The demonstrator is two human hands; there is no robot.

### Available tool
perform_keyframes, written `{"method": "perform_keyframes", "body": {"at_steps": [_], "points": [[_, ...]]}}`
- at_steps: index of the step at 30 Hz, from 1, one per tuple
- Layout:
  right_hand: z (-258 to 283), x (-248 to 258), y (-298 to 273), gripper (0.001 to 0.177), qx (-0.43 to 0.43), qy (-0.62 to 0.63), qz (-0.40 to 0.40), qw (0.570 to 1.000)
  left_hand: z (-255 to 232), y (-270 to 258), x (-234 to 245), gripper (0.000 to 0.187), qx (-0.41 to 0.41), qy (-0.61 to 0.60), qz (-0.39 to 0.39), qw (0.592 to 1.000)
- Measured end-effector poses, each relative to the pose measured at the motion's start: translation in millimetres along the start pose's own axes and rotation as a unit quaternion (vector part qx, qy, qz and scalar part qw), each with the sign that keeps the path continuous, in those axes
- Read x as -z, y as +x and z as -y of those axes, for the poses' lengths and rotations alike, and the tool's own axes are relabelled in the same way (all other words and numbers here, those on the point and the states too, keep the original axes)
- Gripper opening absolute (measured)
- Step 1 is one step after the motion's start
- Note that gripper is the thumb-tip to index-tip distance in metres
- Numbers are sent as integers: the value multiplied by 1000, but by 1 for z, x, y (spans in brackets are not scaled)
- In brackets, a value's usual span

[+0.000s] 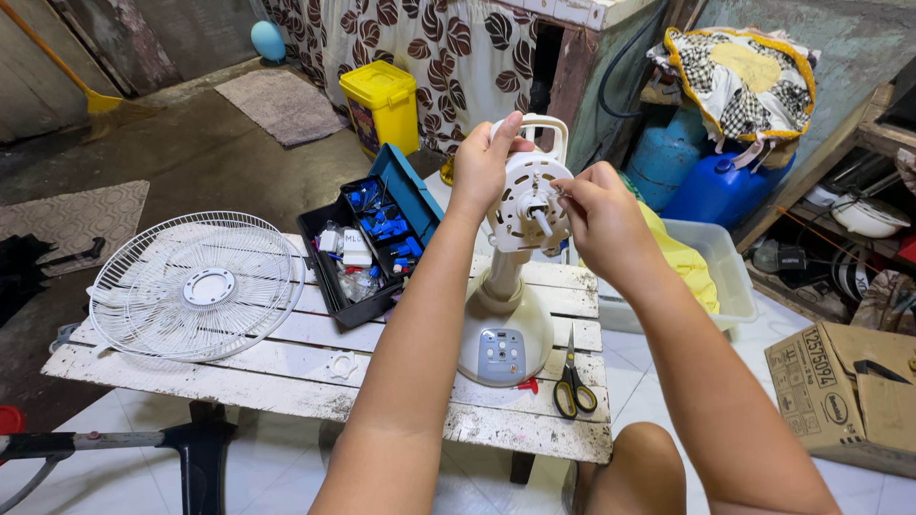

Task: The person works on the rear housing of a standing electric fan, repeatedly inserting and removing a small white plastic piece from the motor area. They adjust the piece multiple times and rotate the fan head to access different angles.

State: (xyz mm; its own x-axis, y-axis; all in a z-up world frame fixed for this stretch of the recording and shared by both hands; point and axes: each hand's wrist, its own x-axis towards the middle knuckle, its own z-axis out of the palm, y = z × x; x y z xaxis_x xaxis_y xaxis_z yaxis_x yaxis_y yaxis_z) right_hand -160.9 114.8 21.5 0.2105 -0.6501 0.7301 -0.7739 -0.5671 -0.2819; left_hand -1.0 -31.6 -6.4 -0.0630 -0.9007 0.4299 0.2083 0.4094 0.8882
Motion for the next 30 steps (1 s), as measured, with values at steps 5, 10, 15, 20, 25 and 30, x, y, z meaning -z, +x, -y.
{"method": "perform_keyframes", "body": {"at_steps": [5,10,15,20,25,30], "points": [[-9,-1,4,12,-227,325,-22,918,-4,-6,-6,48,-6,10,-26,1000],[-20,-15,-3,15,-254,377,-37,890,-4,-9,-6,46,-4,-12,-25,1000],[-16,-20,-9,14,-169,171,-67,968,-5,-12,-7,46,-5,-22,-23,999],[-4,-14,-14,14,-163,165,-68,970,-8,-14,-7,46,-8,-13,-28,1000],[0,-12,-12,12,-173,127,-57,975,-10,-17,-8,47,-19,6,-40,999],[-4,-11,-14,21,-207,199,-79,955,-13,-18,-7,48,-19,12,-36,999]]}}
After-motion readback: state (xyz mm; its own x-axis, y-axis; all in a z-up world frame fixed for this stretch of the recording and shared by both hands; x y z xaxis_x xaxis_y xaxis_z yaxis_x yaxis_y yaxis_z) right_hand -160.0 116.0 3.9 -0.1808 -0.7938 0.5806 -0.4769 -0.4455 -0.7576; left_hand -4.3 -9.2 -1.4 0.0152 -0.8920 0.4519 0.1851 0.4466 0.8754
